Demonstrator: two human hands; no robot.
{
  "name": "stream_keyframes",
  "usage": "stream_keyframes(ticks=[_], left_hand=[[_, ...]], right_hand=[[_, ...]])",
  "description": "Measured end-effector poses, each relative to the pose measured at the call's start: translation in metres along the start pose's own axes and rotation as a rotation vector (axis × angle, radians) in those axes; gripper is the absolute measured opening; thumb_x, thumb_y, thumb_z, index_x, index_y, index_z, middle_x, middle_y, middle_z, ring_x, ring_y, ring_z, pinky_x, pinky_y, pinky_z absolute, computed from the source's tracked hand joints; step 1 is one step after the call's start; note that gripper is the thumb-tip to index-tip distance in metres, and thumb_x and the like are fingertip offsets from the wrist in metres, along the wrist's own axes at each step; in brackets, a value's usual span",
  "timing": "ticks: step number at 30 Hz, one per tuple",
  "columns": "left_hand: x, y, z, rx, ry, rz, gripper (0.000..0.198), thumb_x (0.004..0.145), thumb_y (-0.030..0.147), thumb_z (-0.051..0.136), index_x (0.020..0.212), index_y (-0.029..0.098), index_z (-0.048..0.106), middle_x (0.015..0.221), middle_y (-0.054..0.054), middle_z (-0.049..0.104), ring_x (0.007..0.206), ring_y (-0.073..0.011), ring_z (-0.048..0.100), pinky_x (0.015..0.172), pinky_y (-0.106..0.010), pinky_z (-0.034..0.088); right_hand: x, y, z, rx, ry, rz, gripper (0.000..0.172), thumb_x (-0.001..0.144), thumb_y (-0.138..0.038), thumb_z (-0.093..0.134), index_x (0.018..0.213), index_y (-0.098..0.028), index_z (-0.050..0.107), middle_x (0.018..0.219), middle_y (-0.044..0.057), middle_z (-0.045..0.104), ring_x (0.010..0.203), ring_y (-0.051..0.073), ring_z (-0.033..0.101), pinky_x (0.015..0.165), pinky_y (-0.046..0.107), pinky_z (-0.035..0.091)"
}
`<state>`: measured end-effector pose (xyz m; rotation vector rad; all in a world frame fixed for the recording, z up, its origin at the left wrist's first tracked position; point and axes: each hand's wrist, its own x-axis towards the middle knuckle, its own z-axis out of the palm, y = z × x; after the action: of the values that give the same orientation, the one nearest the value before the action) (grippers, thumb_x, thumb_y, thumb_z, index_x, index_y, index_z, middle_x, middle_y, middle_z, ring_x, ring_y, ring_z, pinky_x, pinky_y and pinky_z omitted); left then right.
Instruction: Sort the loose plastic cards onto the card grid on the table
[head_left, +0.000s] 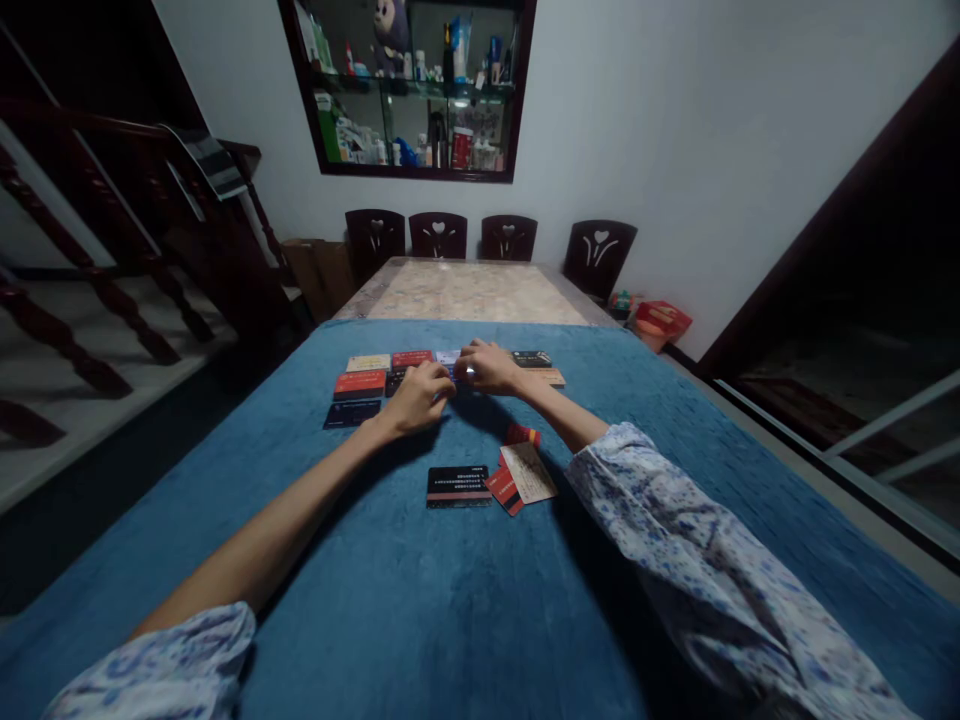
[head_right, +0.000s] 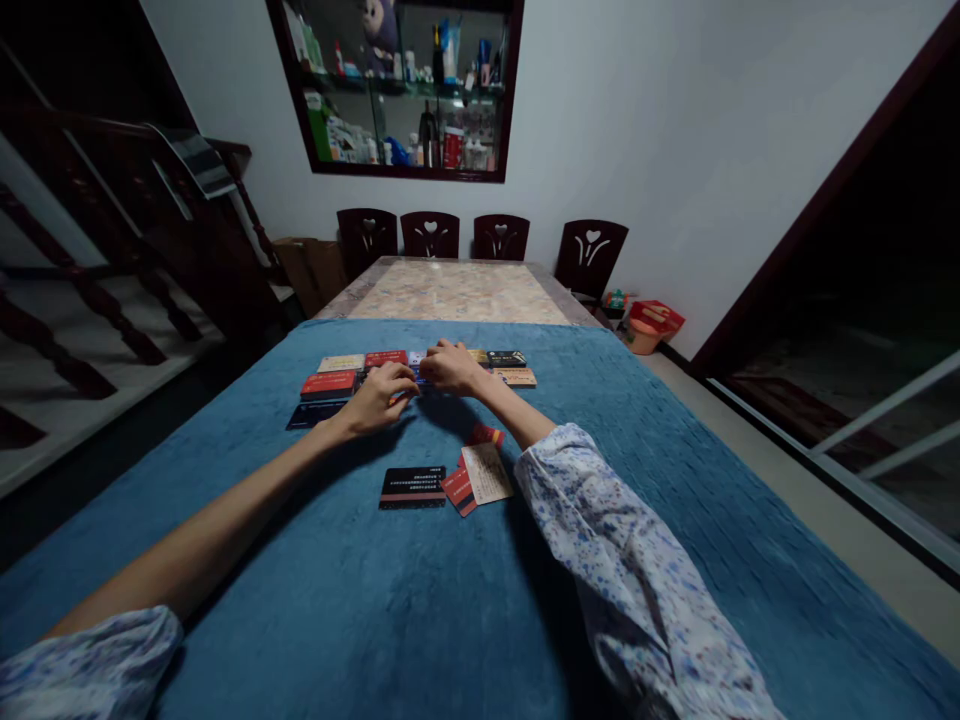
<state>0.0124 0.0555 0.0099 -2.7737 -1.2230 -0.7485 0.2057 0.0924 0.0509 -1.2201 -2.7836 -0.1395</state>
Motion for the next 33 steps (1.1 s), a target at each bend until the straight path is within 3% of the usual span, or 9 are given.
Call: stream_keyframes(ticks=[7,14,20,26,33], left_hand=[[-0.007,0.034,0.012,-0.019,-0.018,0.07,0.021,0.088,0.015,0.051,0.092,0.018,0.072,0.108,-0.01,0.065,0.105,-0.0245,0.055,0.091,-0.042,0.04],[-0.007,0.055,0.023,-0.043,-0.038,0.103,0.022,0.088,0.013,0.052,0.093,0.019,0.072,0.106,-0.009,0.066,0.103,-0.0237,0.056,0.088,-0.041,0.041],[-0.008,0.066,0.028,-0.046,-0.061,0.11,0.02,0.089,0.014,0.052,0.092,0.018,0.071,0.104,-0.009,0.066,0.1,-0.0233,0.056,0.087,-0.041,0.041],[-0.007,0.073,0.032,-0.016,-0.036,0.106,0.019,0.087,0.012,0.053,0.091,0.018,0.071,0.102,-0.007,0.066,0.1,-0.0228,0.056,0.086,-0.04,0.041],[-0.011,0.075,0.038,-0.018,-0.023,0.095,0.02,0.088,0.011,0.053,0.093,0.018,0.071,0.103,-0.008,0.066,0.101,-0.0235,0.057,0.086,-0.04,0.042]], right_hand=[[-0.04,0.005,0.011,0.07,0.025,-0.047,0.024,0.091,-0.02,0.054,0.105,-0.019,0.074,0.108,0.011,0.068,0.107,0.026,0.048,0.084,0.033,0.034],[-0.08,0.012,0.026,0.172,0.042,-0.054,0.02,0.086,-0.018,0.062,0.102,-0.018,0.074,0.101,0.01,0.067,0.098,0.023,0.05,0.087,0.037,0.038],[-0.109,0.018,0.034,0.276,0.037,-0.073,0.028,0.086,-0.039,0.069,0.106,-0.019,0.074,0.106,0.01,0.065,0.106,0.026,0.05,0.098,0.041,0.037],[-0.121,0.023,0.045,0.325,0.06,-0.098,0.047,0.081,-0.057,0.071,0.111,-0.021,0.072,0.107,0.01,0.062,0.101,0.026,0.047,0.091,0.042,0.04],[-0.124,0.025,0.055,0.325,0.105,-0.058,0.035,0.087,-0.047,0.068,0.112,-0.023,0.072,0.104,0.009,0.061,0.1,0.025,0.047,0.09,0.042,0.04]])
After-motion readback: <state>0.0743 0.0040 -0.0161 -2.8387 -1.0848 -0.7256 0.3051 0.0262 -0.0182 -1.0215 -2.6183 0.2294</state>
